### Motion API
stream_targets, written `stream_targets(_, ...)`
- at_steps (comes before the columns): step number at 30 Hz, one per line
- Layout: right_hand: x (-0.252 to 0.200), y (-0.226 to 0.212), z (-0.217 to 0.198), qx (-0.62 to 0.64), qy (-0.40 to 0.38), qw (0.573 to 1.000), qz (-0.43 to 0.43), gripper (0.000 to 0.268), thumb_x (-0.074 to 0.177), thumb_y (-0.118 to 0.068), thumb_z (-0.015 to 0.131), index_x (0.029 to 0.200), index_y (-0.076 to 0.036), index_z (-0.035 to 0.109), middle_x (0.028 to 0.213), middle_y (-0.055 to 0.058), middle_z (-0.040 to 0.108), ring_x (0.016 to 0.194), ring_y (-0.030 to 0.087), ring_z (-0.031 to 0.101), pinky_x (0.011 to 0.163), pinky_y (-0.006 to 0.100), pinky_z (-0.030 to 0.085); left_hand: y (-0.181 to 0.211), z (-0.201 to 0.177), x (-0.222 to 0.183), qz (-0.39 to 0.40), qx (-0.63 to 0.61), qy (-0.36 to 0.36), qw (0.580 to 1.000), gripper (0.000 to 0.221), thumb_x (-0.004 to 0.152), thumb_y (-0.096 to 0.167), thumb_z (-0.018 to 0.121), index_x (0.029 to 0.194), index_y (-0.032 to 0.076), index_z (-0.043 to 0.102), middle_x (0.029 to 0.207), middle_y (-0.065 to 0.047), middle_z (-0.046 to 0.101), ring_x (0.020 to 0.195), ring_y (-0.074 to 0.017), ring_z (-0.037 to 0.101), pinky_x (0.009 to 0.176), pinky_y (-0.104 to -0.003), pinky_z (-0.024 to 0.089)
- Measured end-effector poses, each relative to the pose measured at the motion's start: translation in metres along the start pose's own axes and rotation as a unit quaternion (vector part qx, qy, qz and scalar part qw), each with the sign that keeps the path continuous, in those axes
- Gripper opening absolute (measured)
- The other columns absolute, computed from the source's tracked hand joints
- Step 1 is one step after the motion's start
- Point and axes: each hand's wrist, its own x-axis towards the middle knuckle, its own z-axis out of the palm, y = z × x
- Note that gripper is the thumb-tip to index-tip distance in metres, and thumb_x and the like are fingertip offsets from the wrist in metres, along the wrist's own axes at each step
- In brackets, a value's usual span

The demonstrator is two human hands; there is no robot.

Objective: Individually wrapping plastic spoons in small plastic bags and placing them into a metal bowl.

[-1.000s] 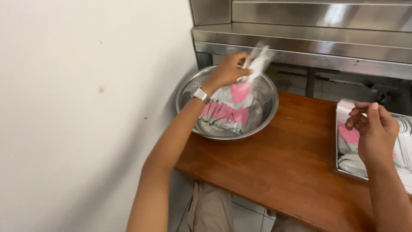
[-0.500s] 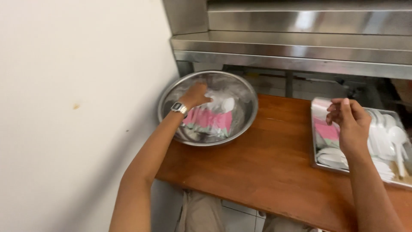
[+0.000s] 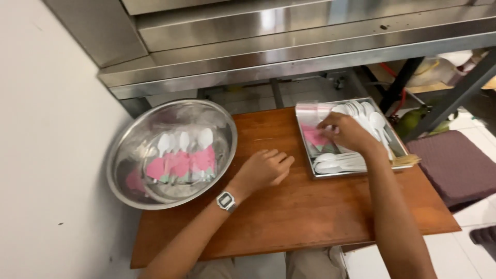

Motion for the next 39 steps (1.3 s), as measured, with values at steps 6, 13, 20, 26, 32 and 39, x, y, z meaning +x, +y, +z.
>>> stream_targets(6, -0.002, -0.045, -0.008, -0.004, -0.116, 0.991, 0.063, 0.043, 0.072, -0.025, 0.088, 0.107, -0.001, 0.080, 0.114, 0.023, 0.073, 0.103, 0.044, 0.070, 0.097, 0.054, 0.054, -0.009, 0.058, -0.006, -0.128, -0.134, -0.038, 0.982, 0.020, 0.098, 0.022, 0.062, 0.108, 0.009, 0.074, 0.094, -0.013, 0.077, 0.084, -0.0277, 0.076, 0.063, -0.035, 0.062)
stream_targets(13, 0.004, -0.009, 0.006, -0.025, -0.124, 0.990, 0.063, 0.034, 0.077, -0.031, 0.087, 0.107, -0.014, 0.082, 0.108, 0.008, 0.077, 0.101, 0.029, 0.074, 0.091, 0.042, 0.059, -0.007, 0.045, -0.008, -0.186, -0.217, -0.018, 0.958, 0.017, 0.099, 0.023, 0.063, 0.104, 0.011, 0.074, 0.093, -0.011, 0.077, 0.086, -0.0273, 0.075, 0.068, -0.035, 0.063)
stream_targets(20, 0.006, -0.011, 0.007, -0.020, -0.012, 1.000, -0.010, 0.022, 0.092, -0.025, 0.076, 0.102, -0.007, 0.078, 0.104, 0.013, 0.076, 0.099, 0.034, 0.072, 0.091, 0.045, 0.056, -0.001, 0.034, -0.006, -0.296, -0.404, 0.023, 0.865, 0.015, 0.098, 0.021, 0.066, 0.106, 0.014, 0.076, 0.090, -0.011, 0.078, 0.078, -0.0246, 0.076, 0.061, -0.032, 0.062)
stream_targets(26, 0.005, -0.078, 0.028, 0.084, 0.013, 0.983, -0.159, 0.027, 0.086, -0.025, 0.084, 0.105, -0.006, 0.078, 0.108, 0.012, 0.074, 0.100, 0.032, 0.070, 0.092, 0.043, 0.055, 0.000, 0.033, 0.006, -0.410, -0.752, 0.089, 0.509, 0.069, 0.103, 0.050, 0.052, 0.151, 0.002, 0.043, 0.138, -0.030, 0.057, 0.110, -0.0408, 0.068, 0.078, -0.047, 0.064)
stream_targets(32, 0.003, -0.120, 0.040, 0.117, -0.098, 0.962, -0.225, 0.030, 0.086, -0.024, 0.083, 0.106, -0.003, 0.077, 0.107, 0.016, 0.075, 0.100, 0.038, 0.070, 0.091, 0.049, 0.055, 0.009, 0.001, 0.014, -0.537, -0.672, 0.113, 0.498, 0.087, 0.096, 0.057, 0.060, 0.154, -0.003, 0.036, 0.142, -0.027, 0.048, 0.131, -0.0369, 0.052, 0.110, -0.053, 0.044)
stream_targets(39, 0.005, -0.002, -0.002, 0.030, 0.125, 0.992, 0.012, 0.018, 0.092, -0.017, 0.077, 0.110, -0.010, 0.077, 0.100, 0.012, 0.076, 0.092, 0.037, 0.073, 0.081, 0.046, 0.056, 0.021, -0.014, 0.022, -0.524, -0.649, 0.106, 0.542, 0.052, 0.096, 0.036, 0.070, 0.138, 0.006, 0.065, 0.120, -0.013, 0.068, 0.111, -0.0185, 0.061, 0.096, -0.036, 0.053)
